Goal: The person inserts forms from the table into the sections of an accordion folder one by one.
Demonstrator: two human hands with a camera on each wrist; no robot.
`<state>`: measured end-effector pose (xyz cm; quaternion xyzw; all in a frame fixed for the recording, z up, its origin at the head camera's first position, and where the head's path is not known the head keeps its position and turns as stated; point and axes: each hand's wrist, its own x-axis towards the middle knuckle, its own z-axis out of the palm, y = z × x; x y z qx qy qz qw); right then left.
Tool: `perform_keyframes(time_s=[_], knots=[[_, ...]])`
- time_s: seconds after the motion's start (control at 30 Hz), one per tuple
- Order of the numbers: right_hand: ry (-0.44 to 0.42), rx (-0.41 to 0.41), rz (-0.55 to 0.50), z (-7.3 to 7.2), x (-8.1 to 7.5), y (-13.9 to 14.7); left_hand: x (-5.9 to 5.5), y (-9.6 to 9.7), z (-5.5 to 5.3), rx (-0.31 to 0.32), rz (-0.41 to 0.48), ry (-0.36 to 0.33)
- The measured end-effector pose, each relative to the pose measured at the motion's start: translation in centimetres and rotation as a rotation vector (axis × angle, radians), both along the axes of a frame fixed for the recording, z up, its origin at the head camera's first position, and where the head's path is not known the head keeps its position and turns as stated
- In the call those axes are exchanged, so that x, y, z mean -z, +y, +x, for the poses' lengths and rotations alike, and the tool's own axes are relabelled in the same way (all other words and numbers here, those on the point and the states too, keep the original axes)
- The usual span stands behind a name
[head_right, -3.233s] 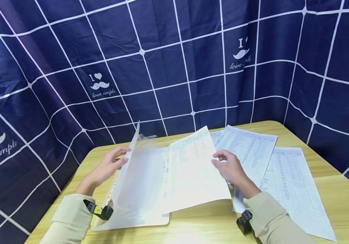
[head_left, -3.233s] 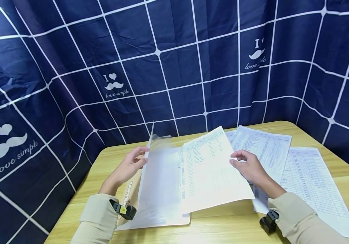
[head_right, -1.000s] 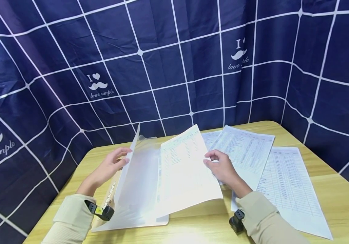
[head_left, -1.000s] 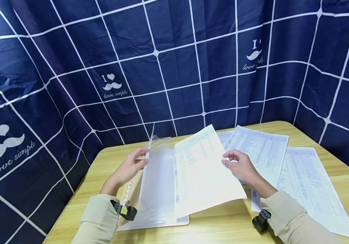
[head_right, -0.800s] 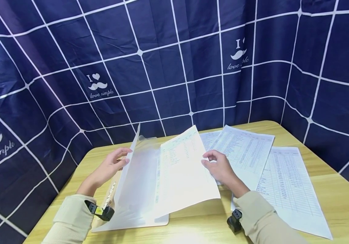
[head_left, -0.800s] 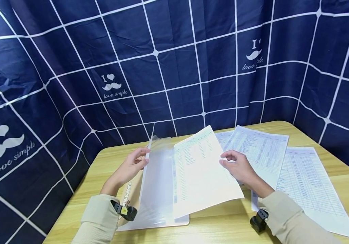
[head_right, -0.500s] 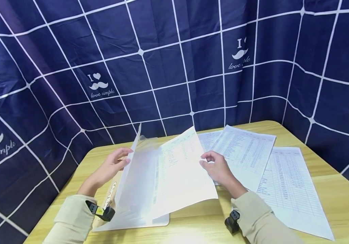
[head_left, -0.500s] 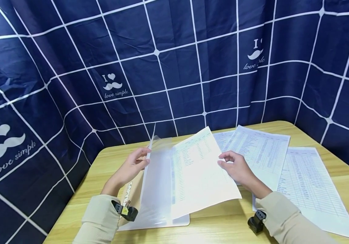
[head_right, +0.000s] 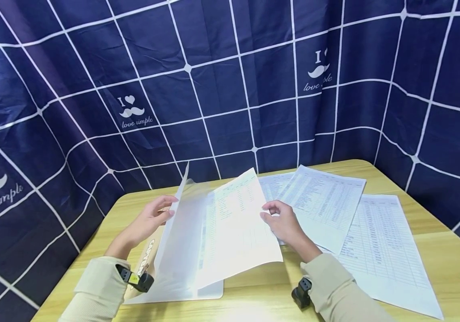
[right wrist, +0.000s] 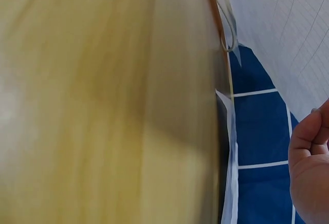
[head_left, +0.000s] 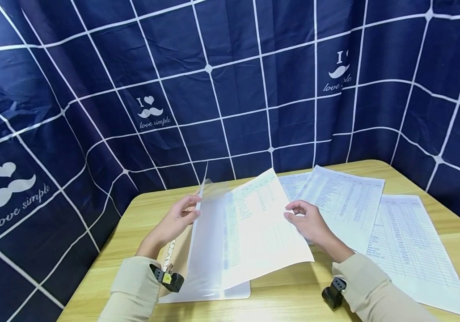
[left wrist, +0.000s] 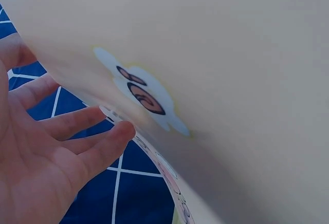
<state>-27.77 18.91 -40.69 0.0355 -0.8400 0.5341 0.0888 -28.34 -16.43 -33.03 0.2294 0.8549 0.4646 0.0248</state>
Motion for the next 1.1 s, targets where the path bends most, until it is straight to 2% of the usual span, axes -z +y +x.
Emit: perform_keyframes(time_s=[0.37, 0.83, 1.1], knots=[[0.013, 0.000, -0.017, -0.2, 0.1, -0.7, 0.3, 0.1, -0.1, 0.011, 0.012, -0.006], [-0.006, -0.007, -0.041, -0.3, 0.1, -1.3, 0.4, 0.3, 0.0, -0.020, -0.005, 0.000], [-0.009, -0.006, -0.045, -0.5, 0.2, -1.4, 0.3, 0.5, 0.2, -0.016, -0.002, -0.010]])
